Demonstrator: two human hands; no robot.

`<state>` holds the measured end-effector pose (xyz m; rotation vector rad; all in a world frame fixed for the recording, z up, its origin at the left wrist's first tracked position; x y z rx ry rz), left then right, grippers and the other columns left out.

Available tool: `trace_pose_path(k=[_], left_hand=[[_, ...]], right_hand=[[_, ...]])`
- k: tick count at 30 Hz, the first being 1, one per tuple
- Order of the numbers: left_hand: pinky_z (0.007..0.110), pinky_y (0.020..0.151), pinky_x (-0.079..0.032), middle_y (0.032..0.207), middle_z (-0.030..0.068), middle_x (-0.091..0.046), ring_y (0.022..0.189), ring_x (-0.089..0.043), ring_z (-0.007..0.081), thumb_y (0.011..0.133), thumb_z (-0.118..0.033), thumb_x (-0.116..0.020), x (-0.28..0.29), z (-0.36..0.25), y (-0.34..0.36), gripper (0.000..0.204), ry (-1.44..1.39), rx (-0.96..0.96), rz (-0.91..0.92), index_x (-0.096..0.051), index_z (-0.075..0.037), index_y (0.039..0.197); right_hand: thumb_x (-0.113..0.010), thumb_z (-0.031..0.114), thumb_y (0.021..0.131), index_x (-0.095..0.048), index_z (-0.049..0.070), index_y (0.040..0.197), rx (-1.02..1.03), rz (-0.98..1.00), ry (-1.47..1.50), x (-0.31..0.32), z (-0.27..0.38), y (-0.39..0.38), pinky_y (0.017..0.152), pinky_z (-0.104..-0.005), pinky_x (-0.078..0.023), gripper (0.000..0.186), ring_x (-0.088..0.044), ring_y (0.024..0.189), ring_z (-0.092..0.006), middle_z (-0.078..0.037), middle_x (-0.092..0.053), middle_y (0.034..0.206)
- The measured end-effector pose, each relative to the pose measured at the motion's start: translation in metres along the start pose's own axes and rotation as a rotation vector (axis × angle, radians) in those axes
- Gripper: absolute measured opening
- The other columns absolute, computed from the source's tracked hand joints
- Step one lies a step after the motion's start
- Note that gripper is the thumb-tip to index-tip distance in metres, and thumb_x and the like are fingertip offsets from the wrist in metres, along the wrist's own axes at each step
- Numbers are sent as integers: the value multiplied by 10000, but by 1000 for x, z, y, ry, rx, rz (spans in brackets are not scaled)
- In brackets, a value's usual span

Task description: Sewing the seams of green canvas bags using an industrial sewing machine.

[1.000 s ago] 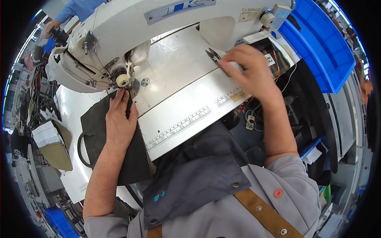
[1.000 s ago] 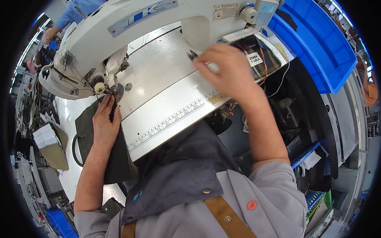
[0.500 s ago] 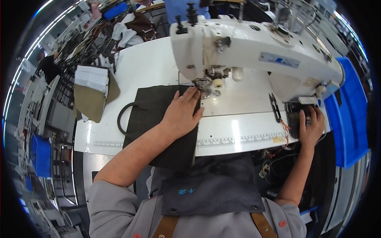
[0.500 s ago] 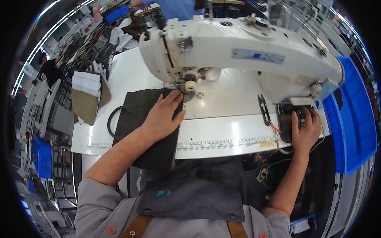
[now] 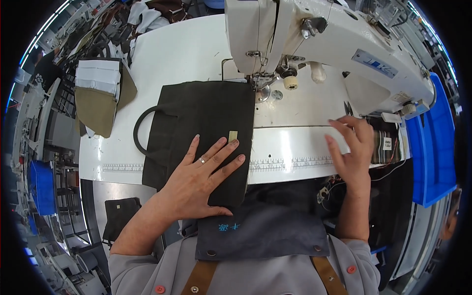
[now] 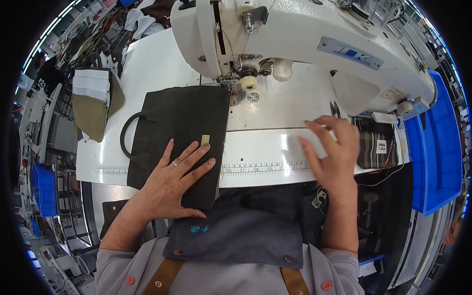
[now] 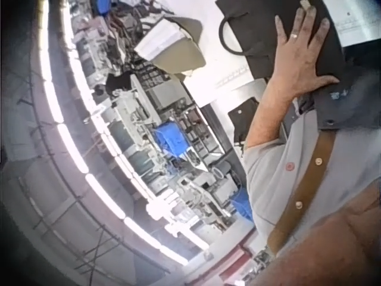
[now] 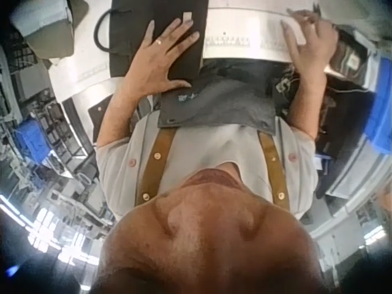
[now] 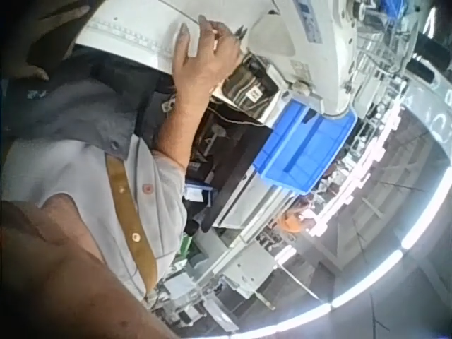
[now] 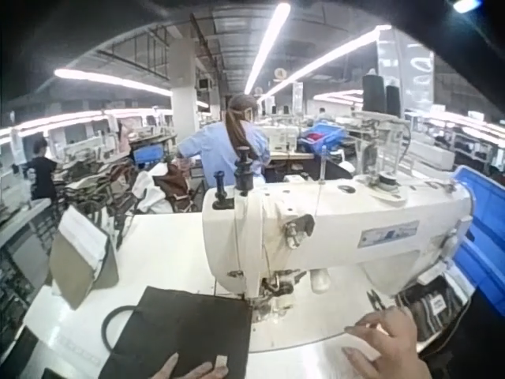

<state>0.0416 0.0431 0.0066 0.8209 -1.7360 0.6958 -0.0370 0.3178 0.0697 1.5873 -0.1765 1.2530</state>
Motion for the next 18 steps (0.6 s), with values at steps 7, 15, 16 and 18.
trace_pose_path(k=[7, 15, 16, 18], left_hand=[[627, 1322, -89, 1676, 124, -444, 1599, -355, 281, 921, -467, -783, -1, 6, -6, 843, -86, -30, 14, -466, -94, 1608], [437, 1336, -103, 1510, 176, -619, 1462, -533, 255, 1153, -476, -424, 8, 42, -30, 686, -1247, 270, -265, -510, 108, 1502], [426, 1336, -102, 1517, 177, -611, 1449, -543, 251, 1153, -478, -423, 5, 44, -33, 693, -1344, 333, -274, -511, 117, 1497], [453, 1323, -168, 1570, 188, -565, 1477, -521, 307, 1143, -536, -399, 1, 44, -35, 738, -1323, 431, -285, -513, 90, 1516]], right_hand=[[-852, 196, 823, -736, 89, 1013, 209, 194, 334, -61, 86, 18, 827, -411, -486, 247, -659, 907, -248, -52, -697, 1041], [-853, 232, 824, -735, 83, 1131, 150, 247, 376, -64, 82, 13, 884, -433, -511, 361, -666, 1014, -275, -76, -695, 1134], [-854, 261, 823, -735, 86, 1165, 160, 243, 382, -65, 85, 14, 925, -443, -512, 403, -663, 1064, -286, -86, -697, 1184], [-846, 325, 830, -728, 86, 1210, 172, 267, 392, -69, 93, 14, 1025, -470, -490, 464, -640, 1184, -306, -106, -688, 1273]])
Point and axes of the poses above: each hand's wrist, its own y-axis towards the middle knuckle, its own x-axis out of the back of the hand, z = x × y, the point moved 9 cm from there along y, towards the middle knuckle
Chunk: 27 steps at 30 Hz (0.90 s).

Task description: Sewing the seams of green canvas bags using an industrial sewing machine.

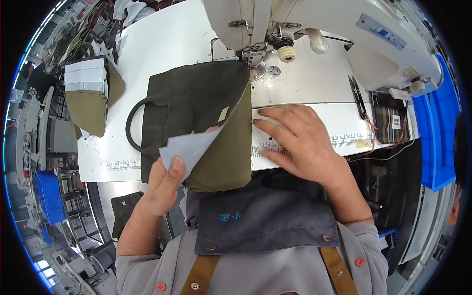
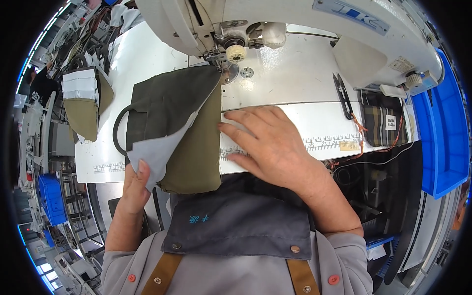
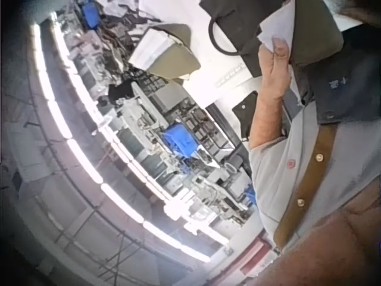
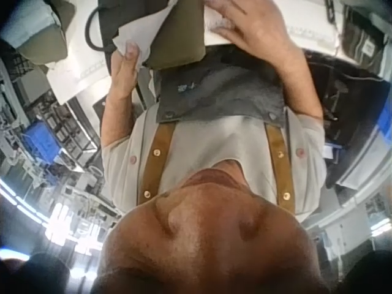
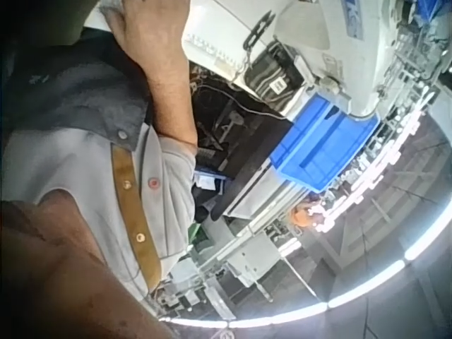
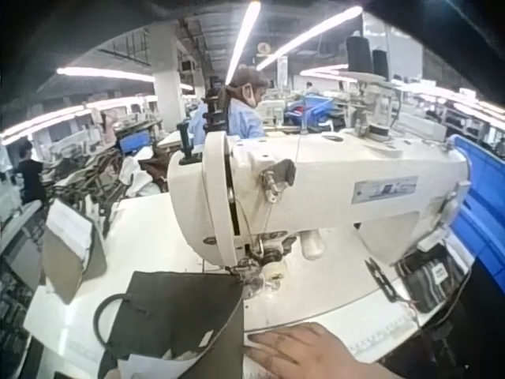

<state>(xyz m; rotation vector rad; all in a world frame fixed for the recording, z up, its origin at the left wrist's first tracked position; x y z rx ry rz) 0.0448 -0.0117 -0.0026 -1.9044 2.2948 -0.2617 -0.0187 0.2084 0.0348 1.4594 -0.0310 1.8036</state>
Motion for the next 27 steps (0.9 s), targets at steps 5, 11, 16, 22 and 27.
trace_pose_path(k=[5, 11, 16, 22, 27], left_hand=[[612, 1266, -265, 1631, 199, -492, 1545, -424, 393, 1111, -619, -356, -34, -36, 5, 782, 689, -261, 314, -503, -7, 1574], [619, 1250, -315, 1571, 197, -541, 1484, -497, 367, 1092, -437, -537, -48, -66, 66, 583, 1255, -650, 202, -571, -26, 1504], [598, 1273, -292, 1590, 157, -534, 1505, -472, 370, 1090, -224, -563, -45, -51, 129, 455, 1158, -680, 88, -554, -55, 1513], [600, 1271, -291, 1609, 136, -509, 1503, -472, 373, 1095, -192, -530, -46, -31, 118, 463, 1151, -561, -17, -527, -97, 1548], [599, 1254, -319, 1603, 139, -513, 1494, -481, 368, 1081, -231, -559, -50, -38, 119, 501, 1223, -567, -10, -522, -94, 1562]], right_hand=[[-808, 441, 860, -714, 69, 1214, 17, 116, 9, -16, 10, 1, 1222, -544, -375, 523, -554, 1407, -329, -135, -660, 1367], [-819, 395, 858, -708, 57, 1195, 52, 154, 24, -16, 11, 10, 1203, -550, -396, 490, -597, 1330, -323, -144, -670, 1317], [-838, 315, 831, -716, 37, 1100, 109, 46, -43, -15, 7, 28, 1147, -529, -451, 406, -642, 1209, -304, -128, -694, 1160], [-847, 311, 810, -722, 26, 1173, 95, 153, -55, -22, -5, 24, 1174, -515, -450, 478, -628, 1296, -287, -118, -712, 1242], [-860, 350, 760, -753, 25, 1063, 122, 143, -105, -18, -1, 23, 1120, -491, -471, 457, -638, 1202, -267, -99, -724, 1123]])
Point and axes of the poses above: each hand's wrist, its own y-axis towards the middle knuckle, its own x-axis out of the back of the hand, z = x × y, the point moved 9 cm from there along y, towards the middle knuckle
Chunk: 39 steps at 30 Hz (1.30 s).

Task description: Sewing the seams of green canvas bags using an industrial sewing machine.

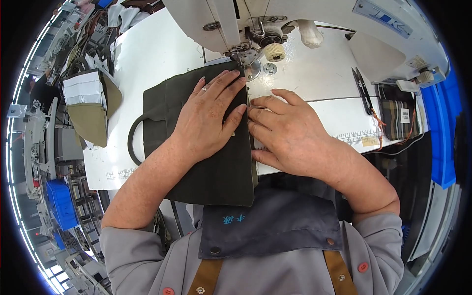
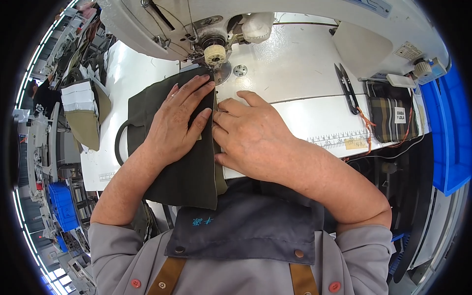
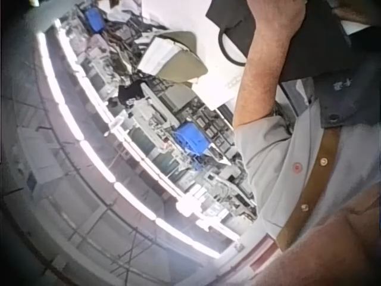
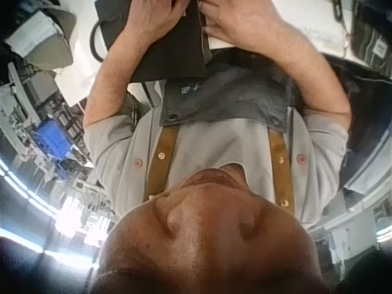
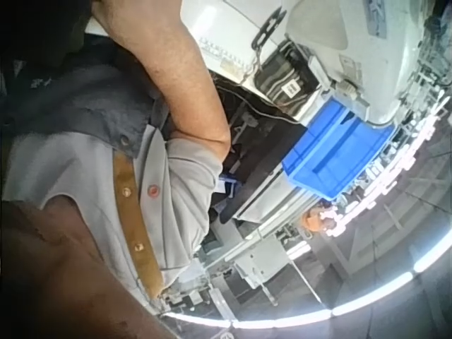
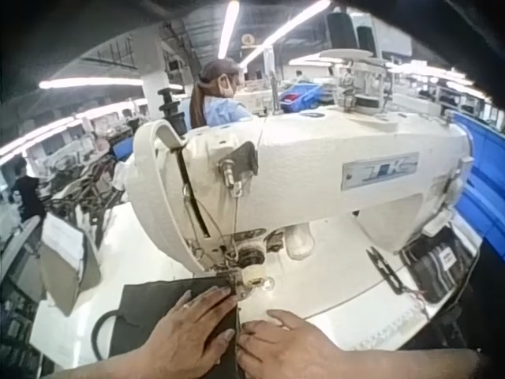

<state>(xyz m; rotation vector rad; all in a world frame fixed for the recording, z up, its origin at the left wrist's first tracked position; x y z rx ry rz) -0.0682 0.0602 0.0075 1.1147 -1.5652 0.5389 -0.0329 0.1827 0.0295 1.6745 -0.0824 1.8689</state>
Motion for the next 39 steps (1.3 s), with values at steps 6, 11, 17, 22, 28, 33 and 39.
trace_pose_path(k=[6, 11, 17, 22, 28, 33, 39], left_hand=[[609, 1241, -340, 1595, 155, -523, 1502, -476, 367, 1063, -227, -586, 0, 2, 2, 491, 38, -22, -23, -557, -67, 1526], [613, 1241, -344, 1581, 153, -541, 1506, -474, 359, 1049, -206, -590, -1, 8, 9, 485, 60, -26, -52, -565, -62, 1512], [604, 1237, -361, 1547, 138, -575, 1498, -482, 349, 1041, -212, -607, 0, 9, 10, 469, 81, -57, -95, -593, -81, 1491], [601, 1235, -362, 1528, 127, -595, 1481, -502, 314, 1046, -249, -608, -3, -1, 8, 448, 90, -253, -44, -618, -104, 1470], [605, 1281, -270, 1620, 157, -508, 1551, -411, 360, 993, -464, -683, 6, -36, -37, 670, 114, -311, 165, -552, -106, 1544], [578, 1248, -358, 1607, 134, -518, 1518, -468, 334, 897, -425, -807, -3, -70, -77, 760, -18, -222, 211, -556, -107, 1540], [515, 1205, -451, 1487, 101, -655, 1417, -601, 317, 828, -197, -839, 0, -77, -89, 604, 9, -211, 29, -689, -78, 1401]], right_hand=[[-873, 346, 712, -770, 16, 949, 20, -88, -26, 8, 1, 6, 1030, -450, -499, 419, -644, 1031, -246, -77, -732, 944], [-862, 289, 683, -755, 27, 1069, -66, 46, -42, -4, -11, 9, 1089, -470, -495, 479, -645, 1200, -273, -88, -742, 1126], [-855, 254, 697, -743, 22, 1103, -79, -36, -69, 0, -9, 6, 1085, -458, -489, 480, -647, 1206, -283, -98, -730, 1219], [-845, 281, 776, -749, 29, 1036, -22, -124, -111, 4, 2, -6, 1033, -426, -492, 374, -640, 1125, -254, -88, -728, 1176], [-836, 162, 758, -745, 69, 1066, -9, -154, 137, 7, 33, -47, 1085, -499, -500, 334, -652, 1198, -280, -82, -699, 1213], [-840, 140, 737, -751, 88, 1029, 3, -201, 101, 4, 42, -67, 1071, -489, -516, 309, -686, 1137, -263, -59, -713, 1171], [-863, 100, 692, -741, 109, 944, -9, -386, 92, 3, 37, -68, 907, -403, -540, 280, -717, 989, -230, -12, -732, 1044]])
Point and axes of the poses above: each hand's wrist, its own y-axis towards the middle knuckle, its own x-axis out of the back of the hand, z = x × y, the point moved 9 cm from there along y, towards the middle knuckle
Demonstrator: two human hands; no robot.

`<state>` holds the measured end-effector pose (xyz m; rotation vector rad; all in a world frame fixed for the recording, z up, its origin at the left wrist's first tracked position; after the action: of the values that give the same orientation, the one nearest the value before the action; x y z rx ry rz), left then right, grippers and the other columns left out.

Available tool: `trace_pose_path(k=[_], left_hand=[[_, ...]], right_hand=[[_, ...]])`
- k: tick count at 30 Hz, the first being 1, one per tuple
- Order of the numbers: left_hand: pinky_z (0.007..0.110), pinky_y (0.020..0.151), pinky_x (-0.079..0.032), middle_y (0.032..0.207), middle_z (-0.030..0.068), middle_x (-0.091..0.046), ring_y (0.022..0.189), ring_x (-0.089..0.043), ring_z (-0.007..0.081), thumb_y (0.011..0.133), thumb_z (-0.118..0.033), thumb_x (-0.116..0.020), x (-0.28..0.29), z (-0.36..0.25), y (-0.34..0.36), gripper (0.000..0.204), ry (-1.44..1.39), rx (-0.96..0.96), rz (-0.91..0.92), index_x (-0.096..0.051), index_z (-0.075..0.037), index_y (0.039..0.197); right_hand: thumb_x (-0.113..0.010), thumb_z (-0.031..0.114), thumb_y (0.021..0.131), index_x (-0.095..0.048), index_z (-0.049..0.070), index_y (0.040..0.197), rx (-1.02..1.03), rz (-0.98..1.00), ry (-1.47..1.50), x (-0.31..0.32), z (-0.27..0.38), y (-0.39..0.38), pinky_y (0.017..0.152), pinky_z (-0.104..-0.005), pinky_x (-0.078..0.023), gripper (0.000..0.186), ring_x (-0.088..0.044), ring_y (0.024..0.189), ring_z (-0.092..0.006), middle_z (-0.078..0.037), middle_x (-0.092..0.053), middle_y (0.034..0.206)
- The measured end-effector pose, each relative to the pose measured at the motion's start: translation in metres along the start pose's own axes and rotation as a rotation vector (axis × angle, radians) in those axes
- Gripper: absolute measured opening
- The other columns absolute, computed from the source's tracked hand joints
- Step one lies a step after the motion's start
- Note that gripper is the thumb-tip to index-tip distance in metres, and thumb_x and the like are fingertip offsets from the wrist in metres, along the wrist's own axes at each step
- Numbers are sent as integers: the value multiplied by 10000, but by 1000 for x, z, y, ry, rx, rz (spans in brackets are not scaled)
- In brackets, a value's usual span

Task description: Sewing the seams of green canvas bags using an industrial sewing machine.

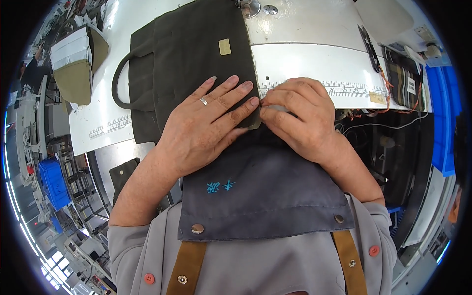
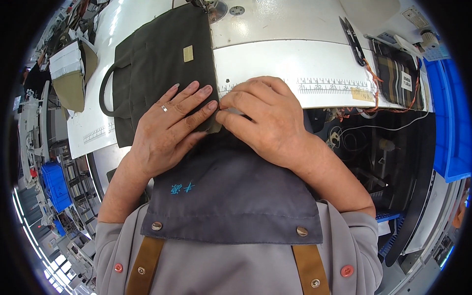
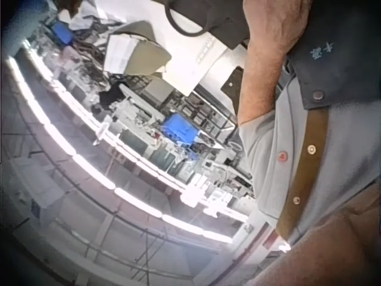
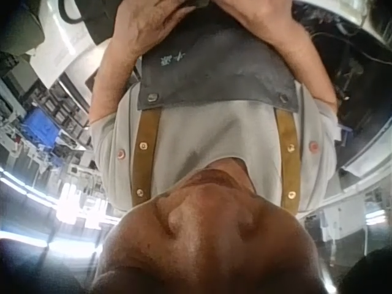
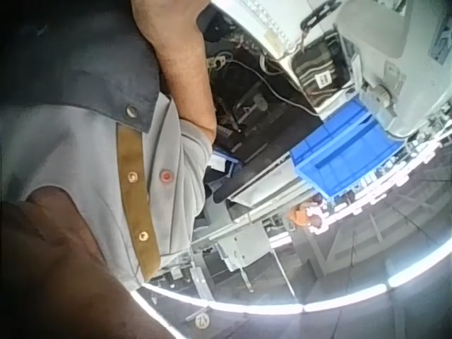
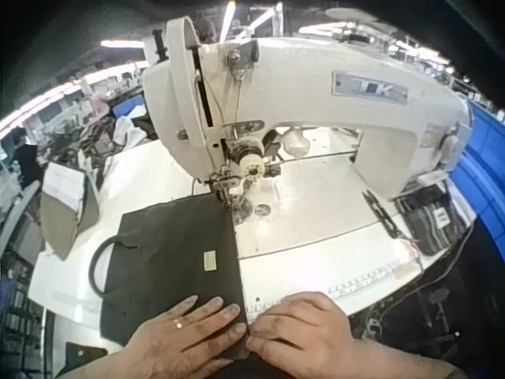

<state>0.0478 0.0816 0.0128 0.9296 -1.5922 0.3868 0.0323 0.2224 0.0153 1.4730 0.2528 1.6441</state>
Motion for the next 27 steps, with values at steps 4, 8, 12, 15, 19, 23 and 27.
trace_pose_path(k=[4, 8, 12, 15, 19, 23, 27], left_hand=[[481, 1130, -528, 1362, 102, -728, 1310, -684, 294, 847, -144, -805, 2, -8, -6, 466, 59, -87, -93, -736, -57, 1299], [446, 1062, -577, 1284, 102, -756, 1229, -729, 266, 934, -120, -690, -1, -14, -9, 288, 152, -143, -182, -770, -37, 1197], [413, 1053, -581, 1279, 94, -757, 1219, -734, 251, 943, -124, -713, -1, -18, -9, 237, 211, -134, -228, -782, -47, 1155], [396, 1031, -584, 1242, 68, -779, 1192, -747, 221, 953, -148, -749, 0, -14, -5, 183, 143, -58, -222, -793, -60, 1108], [381, 995, -585, 1137, 52, -815, 1113, -778, 202, 983, -184, -761, 8, 11, -2, 152, -178, 138, -239, -805, -76, 1079], [371, 979, -584, 1075, 61, -826, 1078, -791, 215, 1009, -190, -741, 11, 25, -3, 147, -372, 257, -283, -811, -80, 1076], [363, 979, -582, 1088, 51, -825, 1087, -789, 216, 1003, -195, -744, 12, 25, -4, 155, -366, 275, -298, -805, -80, 1087]], right_hand=[[-887, 108, 664, -732, 123, 918, -48, -40, 35, 2, -4, 0, 833, -367, -520, 298, -717, 952, -217, 6, -737, 1004], [-897, 115, 655, -724, 127, 906, -80, -37, 43, 3, -6, 1, 807, -360, -510, 305, -714, 935, -208, 13, -742, 988], [-900, 112, 655, -724, 131, 909, -109, -43, 56, 3, -8, 2, 797, -361, -504, 309, -714, 931, -208, 13, -744, 990], [-909, 120, 674, -726, 130, 916, -129, -28, 73, 2, -9, 4, 797, -362, -503, 304, -712, 928, -212, 9, -746, 995], [-918, 135, 709, -727, 116, 929, -185, -2, 135, 2, -11, 10, 801, -366, -503, 292, -709, 930, -225, -4, -748, 1010], [-903, 94, 733, -725, 88, 924, -223, 14, 227, 1, -17, 21, 798, -367, -525, 262, -706, 937, -228, -23, -748, 1024], [-874, 29, 750, -717, 61, 908, -197, 8, 333, -4, -19, 28, 765, -356, -559, 225, -709, 913, -226, -39, -752, 1010]])
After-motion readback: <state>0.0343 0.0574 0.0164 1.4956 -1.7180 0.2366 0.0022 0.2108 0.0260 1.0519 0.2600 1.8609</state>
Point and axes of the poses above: each hand's wrist, its own y-axis towards the middle knuckle, its own x-axis out of the back of the hand, z = x × y, the point moved 9 cm from there along y, towards the middle knuckle
